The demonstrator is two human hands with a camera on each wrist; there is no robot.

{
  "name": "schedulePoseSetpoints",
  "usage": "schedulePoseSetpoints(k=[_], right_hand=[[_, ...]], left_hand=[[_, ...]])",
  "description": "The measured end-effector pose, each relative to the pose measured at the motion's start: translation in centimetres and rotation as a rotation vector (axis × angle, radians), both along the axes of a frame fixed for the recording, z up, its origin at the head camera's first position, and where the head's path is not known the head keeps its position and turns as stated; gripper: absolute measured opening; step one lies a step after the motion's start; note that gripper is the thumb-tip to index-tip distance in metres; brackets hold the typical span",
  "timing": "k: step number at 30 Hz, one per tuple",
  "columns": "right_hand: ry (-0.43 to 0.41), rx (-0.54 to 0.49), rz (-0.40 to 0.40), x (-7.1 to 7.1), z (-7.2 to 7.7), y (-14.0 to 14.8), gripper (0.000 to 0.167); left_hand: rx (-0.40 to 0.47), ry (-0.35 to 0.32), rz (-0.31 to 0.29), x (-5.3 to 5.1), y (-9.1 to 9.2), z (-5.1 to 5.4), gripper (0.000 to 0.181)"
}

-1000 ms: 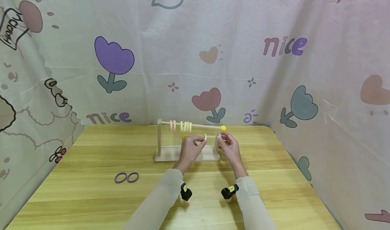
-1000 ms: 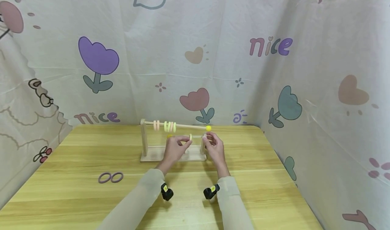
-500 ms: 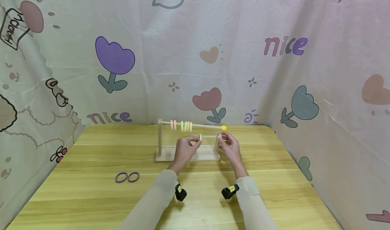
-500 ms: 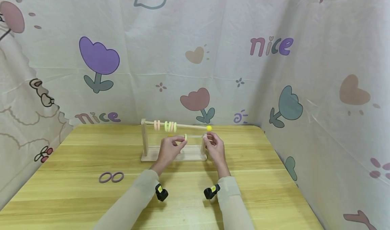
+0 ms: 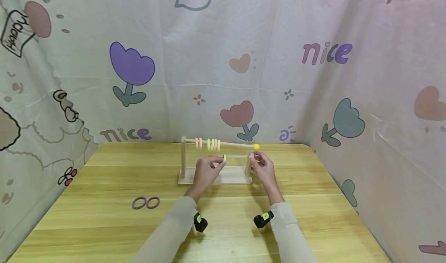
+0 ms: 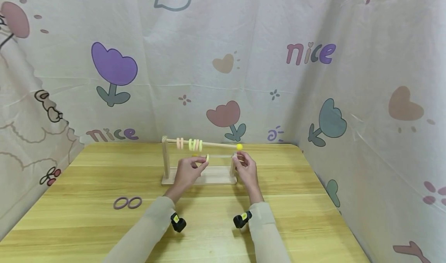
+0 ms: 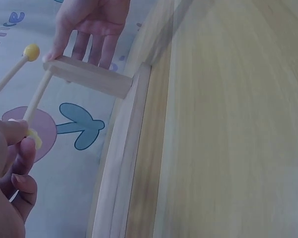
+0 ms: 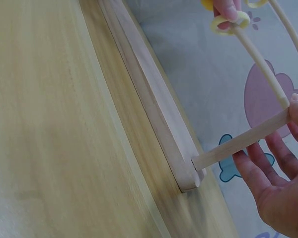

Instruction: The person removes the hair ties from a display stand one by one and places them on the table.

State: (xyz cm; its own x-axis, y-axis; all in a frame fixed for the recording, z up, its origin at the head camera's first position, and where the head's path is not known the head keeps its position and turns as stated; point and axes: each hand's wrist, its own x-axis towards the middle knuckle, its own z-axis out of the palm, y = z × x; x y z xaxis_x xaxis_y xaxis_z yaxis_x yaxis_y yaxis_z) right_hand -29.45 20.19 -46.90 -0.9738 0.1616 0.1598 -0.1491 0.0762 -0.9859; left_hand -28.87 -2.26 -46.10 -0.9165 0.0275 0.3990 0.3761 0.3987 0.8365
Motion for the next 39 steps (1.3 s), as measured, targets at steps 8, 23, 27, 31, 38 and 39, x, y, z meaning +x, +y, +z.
schedulePoseSetpoints(k=[8, 23, 27, 31, 38, 39], right_hand=[[-0.003, 0.007, -0.003, 0.0, -0.1, 0.1, 0.038], [-0.001, -0.004, -0.001, 0.0, 0.0, -0.1, 0.038], [-0.004, -0.004, 0.0, 0.1, 0.0, 0.0, 0.038], [-0.005, 0.003, 0.001, 0.1, 0.1, 0.0, 0.039], [-0.003, 0.005, 0.004, 0.1, 0.1, 0.1, 0.039], [-0.003, 0.006, 0.005, 0.1, 0.1, 0.1, 0.039]], left_hand=[[-0.014, 0.017, 0.017, 0.0, -0.8, -0.2, 0.01], [-0.018, 0.015, 0.04, 0.2, -2.2, -0.5, 0.008], [-0.008, 0.045, 0.047, 0.3, -2.6, -0.4, 0.008], [-0.01, 0.081, 0.045, 0.3, -2.9, -0.3, 0.007], [0.008, 0.08, 0.034, 0.1, -3.3, -0.4, 0.007], [0.01, 0.073, 0.034, 0.1, -3.3, -0.3, 0.008]])
